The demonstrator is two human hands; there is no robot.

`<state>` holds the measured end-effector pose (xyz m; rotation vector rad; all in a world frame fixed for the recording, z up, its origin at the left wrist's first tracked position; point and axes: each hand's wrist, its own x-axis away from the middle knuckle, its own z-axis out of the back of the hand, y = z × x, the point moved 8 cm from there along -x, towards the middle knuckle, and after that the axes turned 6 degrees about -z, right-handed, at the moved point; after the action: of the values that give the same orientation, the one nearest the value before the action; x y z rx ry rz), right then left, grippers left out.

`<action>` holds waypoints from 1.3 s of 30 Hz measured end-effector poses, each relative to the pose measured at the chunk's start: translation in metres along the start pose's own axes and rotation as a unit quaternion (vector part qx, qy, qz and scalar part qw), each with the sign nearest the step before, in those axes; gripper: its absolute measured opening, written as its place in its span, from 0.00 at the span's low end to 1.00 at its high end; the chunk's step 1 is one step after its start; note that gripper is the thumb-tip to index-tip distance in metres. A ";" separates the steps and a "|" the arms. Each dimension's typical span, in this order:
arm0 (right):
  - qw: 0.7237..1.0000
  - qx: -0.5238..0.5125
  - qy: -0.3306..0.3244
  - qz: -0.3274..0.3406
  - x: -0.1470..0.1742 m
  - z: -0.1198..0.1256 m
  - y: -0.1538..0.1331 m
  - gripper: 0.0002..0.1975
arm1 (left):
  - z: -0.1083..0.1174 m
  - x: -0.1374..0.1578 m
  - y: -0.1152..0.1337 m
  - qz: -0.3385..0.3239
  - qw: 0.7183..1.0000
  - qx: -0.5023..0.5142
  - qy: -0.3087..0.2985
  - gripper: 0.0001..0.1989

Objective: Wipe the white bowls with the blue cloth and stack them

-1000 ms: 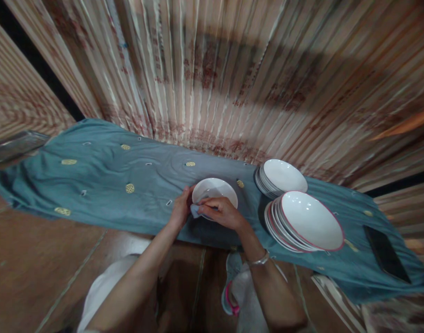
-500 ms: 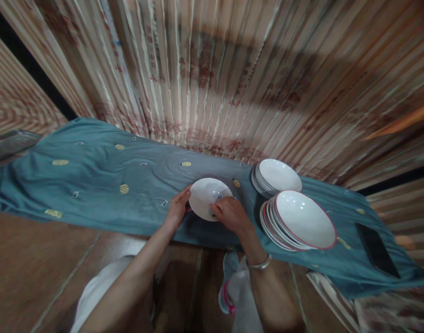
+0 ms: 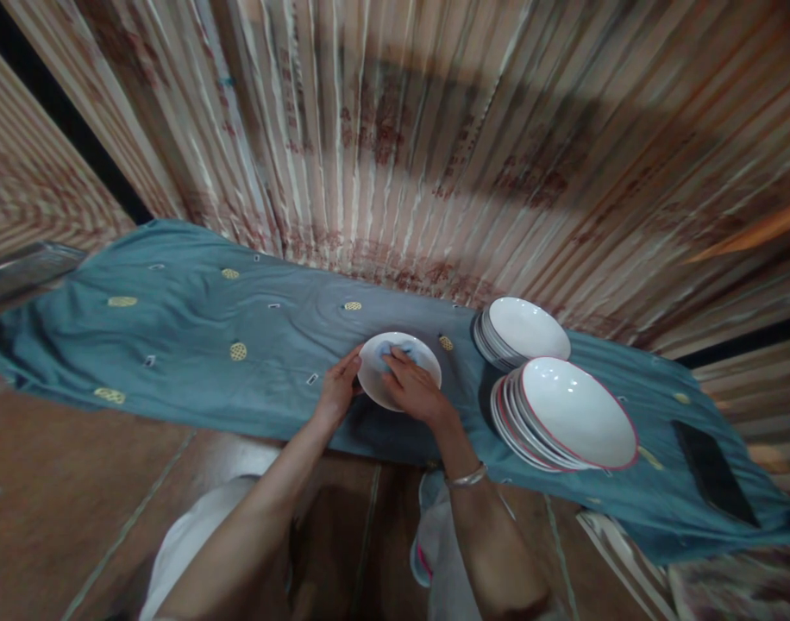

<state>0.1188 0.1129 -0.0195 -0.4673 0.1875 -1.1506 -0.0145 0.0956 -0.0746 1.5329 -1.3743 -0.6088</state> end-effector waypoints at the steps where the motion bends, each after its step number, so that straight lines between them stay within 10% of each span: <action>1: 1.000 -0.013 -0.011 0.006 -0.001 -0.001 -0.001 0.23 | 0.000 0.000 -0.001 0.000 1.000 0.001 0.001 0.29; 9: 0.987 -0.110 -0.056 0.103 -0.002 0.005 -0.014 0.16 | 0.000 -0.001 -0.001 -0.001 1.000 -0.004 -0.002 0.27; 24: 0.957 -0.241 -0.139 0.080 0.004 0.004 0.002 0.18 | -0.006 -0.001 0.001 -0.004 1.000 -0.017 -0.020 0.28; 39: 0.977 -0.153 0.066 0.130 -0.014 0.012 -0.028 0.24 | 0.001 -0.005 0.000 -0.031 0.998 -0.045 -0.010 0.29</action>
<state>0.0943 0.1195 0.0020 -0.6180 0.5316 -0.8972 -0.0162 0.0998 -0.0756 1.5063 -1.2997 -0.7166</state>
